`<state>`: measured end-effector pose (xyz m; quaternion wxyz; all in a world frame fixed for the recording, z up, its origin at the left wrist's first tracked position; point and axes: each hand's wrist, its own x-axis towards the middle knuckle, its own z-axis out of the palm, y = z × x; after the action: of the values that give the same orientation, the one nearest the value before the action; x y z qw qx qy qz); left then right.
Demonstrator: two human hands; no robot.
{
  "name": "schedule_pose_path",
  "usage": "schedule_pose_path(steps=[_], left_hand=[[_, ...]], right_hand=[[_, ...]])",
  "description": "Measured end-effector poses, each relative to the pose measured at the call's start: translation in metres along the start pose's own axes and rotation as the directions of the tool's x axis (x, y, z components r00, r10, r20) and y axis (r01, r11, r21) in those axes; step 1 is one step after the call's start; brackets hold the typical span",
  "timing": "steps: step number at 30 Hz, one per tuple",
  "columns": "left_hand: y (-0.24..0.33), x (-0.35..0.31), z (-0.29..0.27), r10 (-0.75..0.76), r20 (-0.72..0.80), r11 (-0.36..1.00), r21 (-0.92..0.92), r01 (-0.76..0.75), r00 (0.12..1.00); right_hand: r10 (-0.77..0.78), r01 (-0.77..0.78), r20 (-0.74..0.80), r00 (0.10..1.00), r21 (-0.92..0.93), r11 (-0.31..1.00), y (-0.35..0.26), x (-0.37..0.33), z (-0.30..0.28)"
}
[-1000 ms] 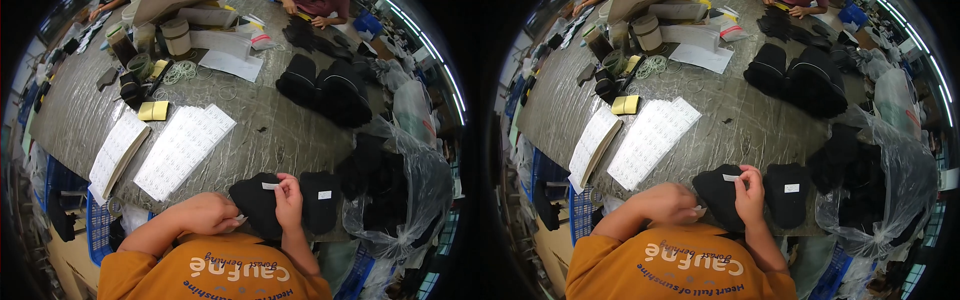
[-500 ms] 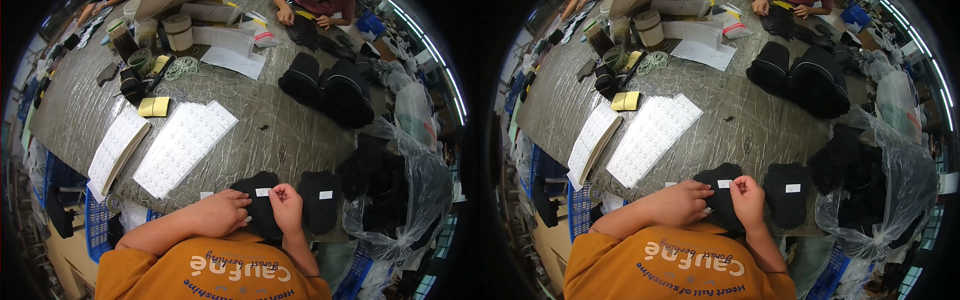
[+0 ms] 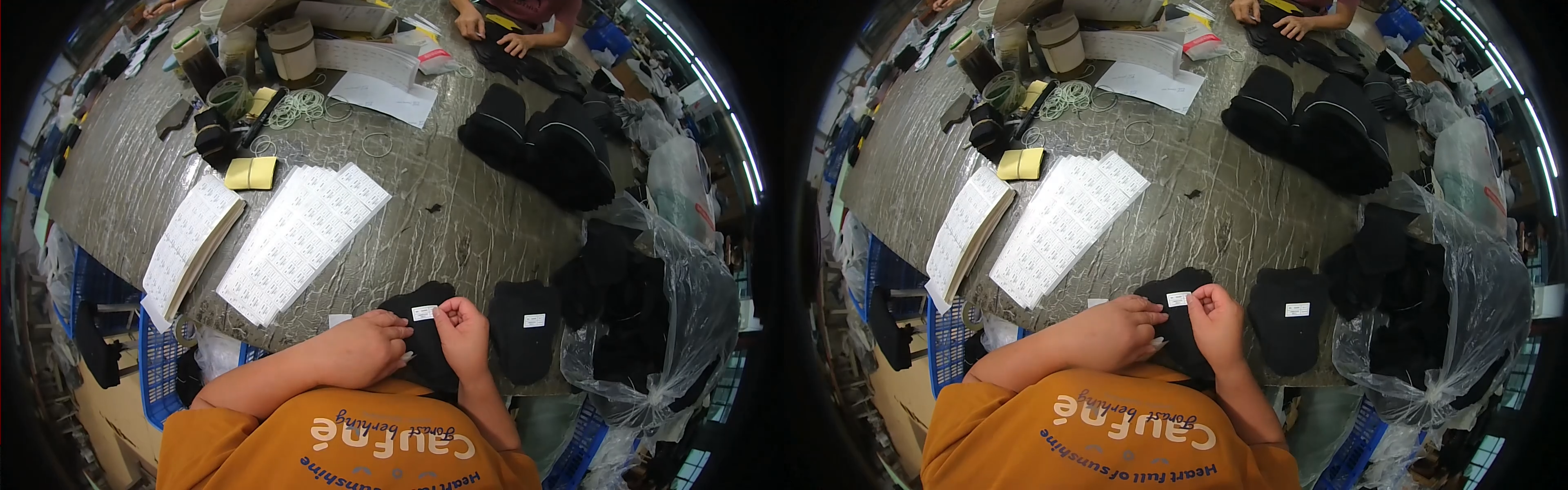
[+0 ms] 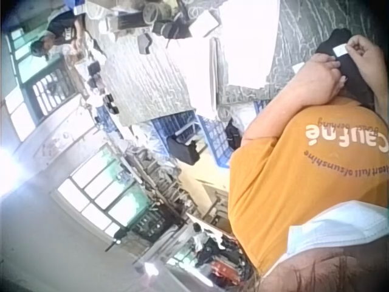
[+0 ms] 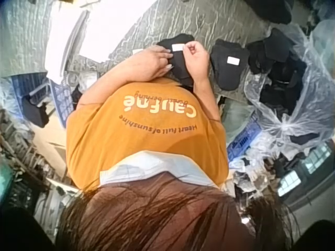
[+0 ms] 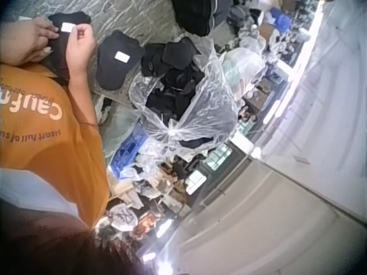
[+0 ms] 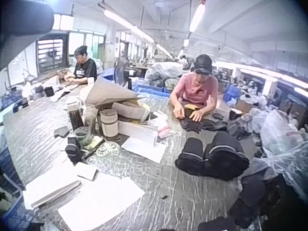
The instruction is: Applying stickers to fabric shoe components.
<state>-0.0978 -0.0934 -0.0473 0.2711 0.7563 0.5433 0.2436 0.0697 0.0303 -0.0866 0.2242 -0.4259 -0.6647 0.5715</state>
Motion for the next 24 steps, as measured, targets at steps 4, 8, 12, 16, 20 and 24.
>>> schedule_pose_path(steps=[4, 8, 12, 16, 20, 24], left_hand=[[-0.001, 0.002, 0.002, 0.009, -0.032, 1.0, -0.011, -0.01, 0.999], [0.003, 0.004, 0.001, -0.039, -0.051, 0.999, -0.005, 0.038, 0.998], [0.001, 0.007, 0.005, -0.013, -0.025, 0.995, 0.096, 0.015, 1.0], [-0.001, 0.008, 0.008, -0.038, 0.022, 0.991, 0.131, 0.035, 0.999], [-0.001, 0.005, 0.008, -0.035, 0.051, 0.985, 0.169, 0.026, 0.998], [0.0, 0.006, 0.005, -0.043, 0.049, 0.987, 0.16, 0.035, 0.998]], right_hand=[[0.013, -0.013, 0.001, 1.0, 0.002, 1.0, -0.001, 0.0, 0.0], [-0.003, 0.003, 0.004, 1.0, -0.007, 1.0, -0.001, 0.001, 0.002], [-0.033, 0.032, -0.075, 0.997, -0.015, 0.999, 0.004, -0.001, 0.005], [-0.517, 0.434, -0.068, 0.853, -0.457, 0.776, -0.002, -0.015, 0.008], [-0.487, 0.405, -0.088, 0.869, -0.439, 0.802, 0.0, -0.014, 0.009], [-0.205, 0.162, -0.15, 0.967, -0.258, 0.953, 0.003, -0.009, 0.008]])
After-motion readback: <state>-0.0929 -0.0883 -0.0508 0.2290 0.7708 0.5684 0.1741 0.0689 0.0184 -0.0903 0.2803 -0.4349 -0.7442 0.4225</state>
